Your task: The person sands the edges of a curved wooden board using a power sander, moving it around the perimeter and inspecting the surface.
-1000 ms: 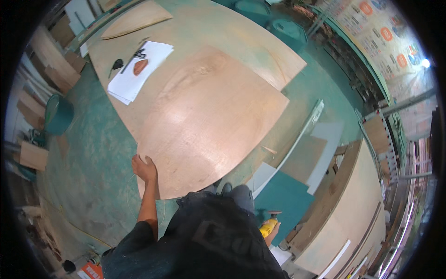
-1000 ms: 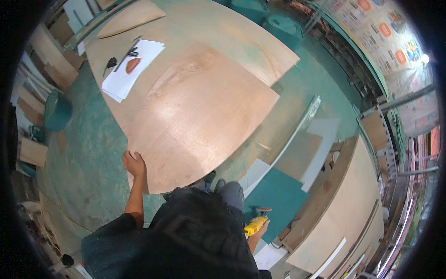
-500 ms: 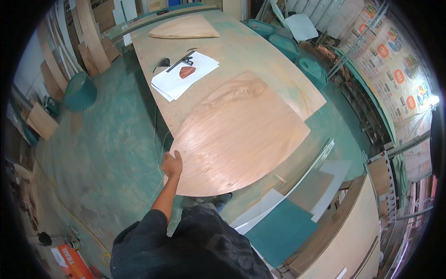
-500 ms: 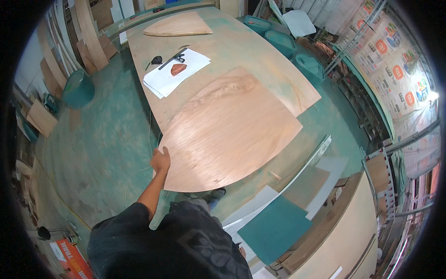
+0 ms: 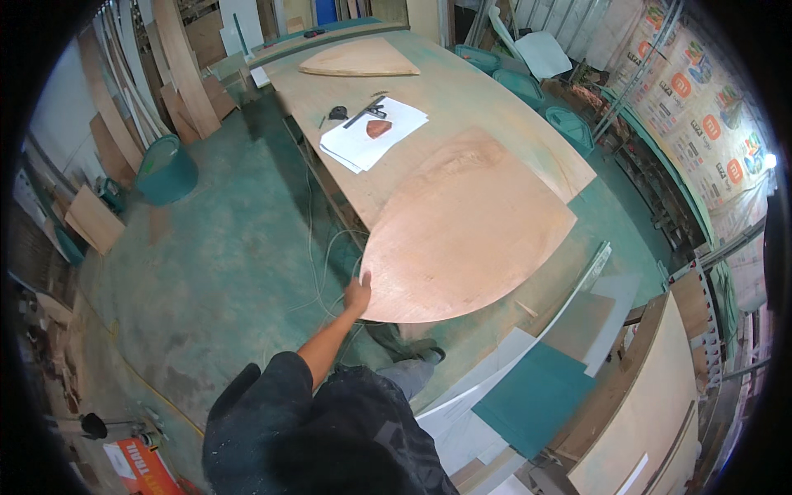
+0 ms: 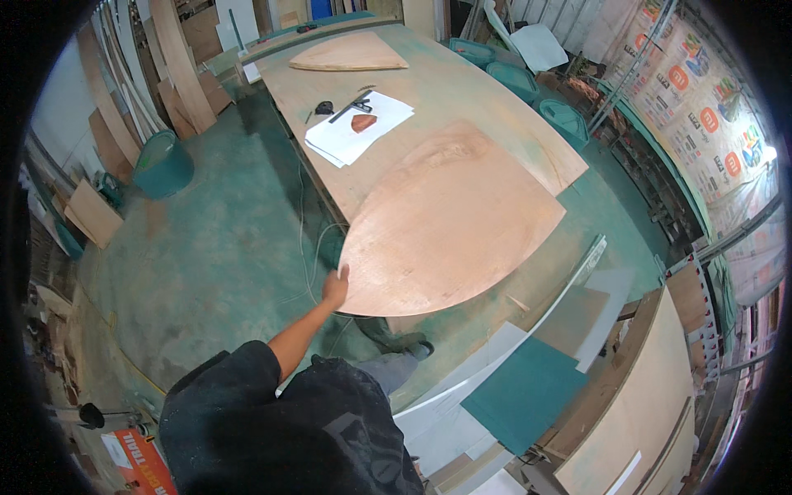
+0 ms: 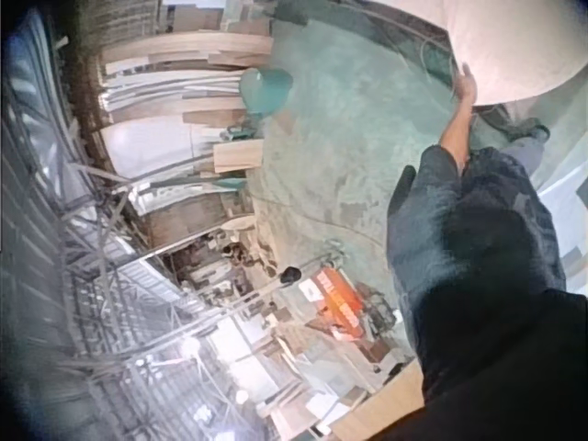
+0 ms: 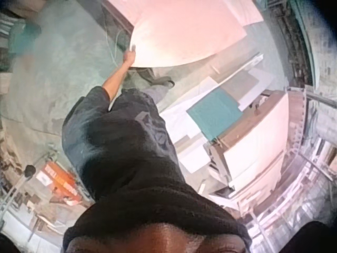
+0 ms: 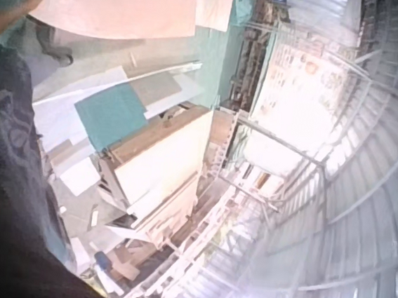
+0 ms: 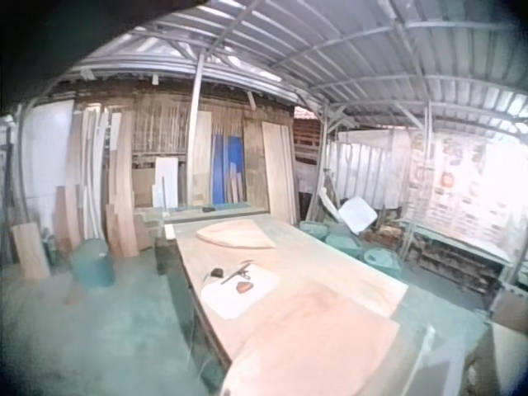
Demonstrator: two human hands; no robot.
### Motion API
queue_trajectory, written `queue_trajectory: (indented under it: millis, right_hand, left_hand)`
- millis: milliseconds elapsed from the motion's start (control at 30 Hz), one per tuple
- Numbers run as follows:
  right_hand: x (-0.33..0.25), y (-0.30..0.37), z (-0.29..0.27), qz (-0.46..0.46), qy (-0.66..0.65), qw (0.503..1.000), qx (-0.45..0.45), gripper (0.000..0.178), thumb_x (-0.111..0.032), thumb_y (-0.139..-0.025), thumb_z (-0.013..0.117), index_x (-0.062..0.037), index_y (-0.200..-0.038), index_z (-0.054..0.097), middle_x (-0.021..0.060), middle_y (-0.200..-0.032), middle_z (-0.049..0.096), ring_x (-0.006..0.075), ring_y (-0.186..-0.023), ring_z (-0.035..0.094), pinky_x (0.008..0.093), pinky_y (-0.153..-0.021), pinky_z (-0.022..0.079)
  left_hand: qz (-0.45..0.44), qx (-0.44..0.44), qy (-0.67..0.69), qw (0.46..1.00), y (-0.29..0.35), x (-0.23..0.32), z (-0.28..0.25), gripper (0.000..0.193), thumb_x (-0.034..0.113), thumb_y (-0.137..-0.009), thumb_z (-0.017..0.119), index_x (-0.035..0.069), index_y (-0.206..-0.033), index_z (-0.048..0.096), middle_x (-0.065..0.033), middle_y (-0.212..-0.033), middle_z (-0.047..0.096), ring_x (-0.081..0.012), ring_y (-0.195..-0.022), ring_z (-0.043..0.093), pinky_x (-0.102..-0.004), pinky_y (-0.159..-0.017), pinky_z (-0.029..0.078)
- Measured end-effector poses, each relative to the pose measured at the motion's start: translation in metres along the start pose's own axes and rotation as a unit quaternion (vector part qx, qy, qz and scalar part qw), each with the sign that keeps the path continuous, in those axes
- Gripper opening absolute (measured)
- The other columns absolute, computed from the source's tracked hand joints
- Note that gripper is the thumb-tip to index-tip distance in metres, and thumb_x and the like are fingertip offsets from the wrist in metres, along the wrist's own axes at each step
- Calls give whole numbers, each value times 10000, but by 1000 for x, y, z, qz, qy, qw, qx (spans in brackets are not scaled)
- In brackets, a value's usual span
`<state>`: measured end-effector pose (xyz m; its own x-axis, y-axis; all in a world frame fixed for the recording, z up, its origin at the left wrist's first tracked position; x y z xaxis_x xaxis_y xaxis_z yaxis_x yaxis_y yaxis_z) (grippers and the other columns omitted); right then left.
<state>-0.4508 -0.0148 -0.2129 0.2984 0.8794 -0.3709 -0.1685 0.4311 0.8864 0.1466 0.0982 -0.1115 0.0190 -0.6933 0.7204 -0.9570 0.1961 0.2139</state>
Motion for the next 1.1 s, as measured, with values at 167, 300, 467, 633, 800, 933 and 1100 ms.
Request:
queue_trajectory:
  millis: [167,300,467,633,800,933,1100]
  right_hand:
    - [37,5,-8,9,-2,1000,25,416,-483,-991,694,-99,-1120,600,113,-934,703,309,-790,716,476,-718,620]
    - [63,8,-16,11,-9,999,44,422,-489,-989,693,-98,-1117,603,115,-936,709,312,-794,720,479,-722,621]
    - [100,29,-41,-12,-55,995,84,430,-497,-986,692,-96,-1114,606,117,-939,716,315,-799,725,483,-726,623]
    - [153,52,-55,-39,-113,984,130,438,-505,-983,691,-95,-1111,609,119,-941,722,318,-804,729,487,-731,624]
    - [227,87,-79,-34,-143,970,194,447,-513,-980,690,-93,-1108,612,121,-944,729,322,-809,734,491,-735,625]
    - [295,111,-100,-20,-176,953,244,453,-520,-977,690,-92,-1106,614,123,-946,735,324,-814,738,494,-739,626]
    - [353,131,-119,-18,-227,944,237,434,-489,-997,663,-72,-1108,616,137,-950,745,366,-862,750,538,-819,627]
  left_hand:
    - [1,-28,36,999,20,-36,9,824,674,-1092,334,-47,-1098,734,-348,-1162,707,-554,-1119,657,-607,-998,507]
    - [6,6,8,1000,26,-13,-1,782,611,-1116,336,-50,-1041,748,-349,-1102,720,-565,-1065,672,-629,-965,516]
    - [23,-18,-8,1000,-7,-6,-11,760,578,-1126,346,-66,-1067,746,-368,-1114,712,-575,-1079,664,-636,-948,515]
    - [106,-86,-1,991,-63,-7,-19,788,582,-1132,337,-100,-1101,731,-360,-1053,731,-559,-1037,688,-607,-910,527]
    - [51,-190,82,977,-28,-48,-15,759,545,-1139,386,-144,-1073,697,-370,-1004,729,-524,-954,723,-562,-829,570]
    - [-1,-362,147,921,50,-55,-40,720,518,-1148,406,-153,-1112,664,-304,-932,749,-396,-783,779,-446,-582,626]
    - [-93,-489,219,839,97,-52,-32,655,460,-1167,374,-147,-1240,609,-255,-993,752,-330,-733,782,-366,-505,642]
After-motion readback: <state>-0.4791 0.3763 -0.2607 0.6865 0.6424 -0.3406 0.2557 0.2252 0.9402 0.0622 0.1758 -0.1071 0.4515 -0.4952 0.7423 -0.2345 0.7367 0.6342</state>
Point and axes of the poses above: each hand's wrist, its own y-axis away from the middle knuckle, its own z-axis out of the palm, x = y × z, the point moved 9 cm from there along -y, towards the middle knuckle
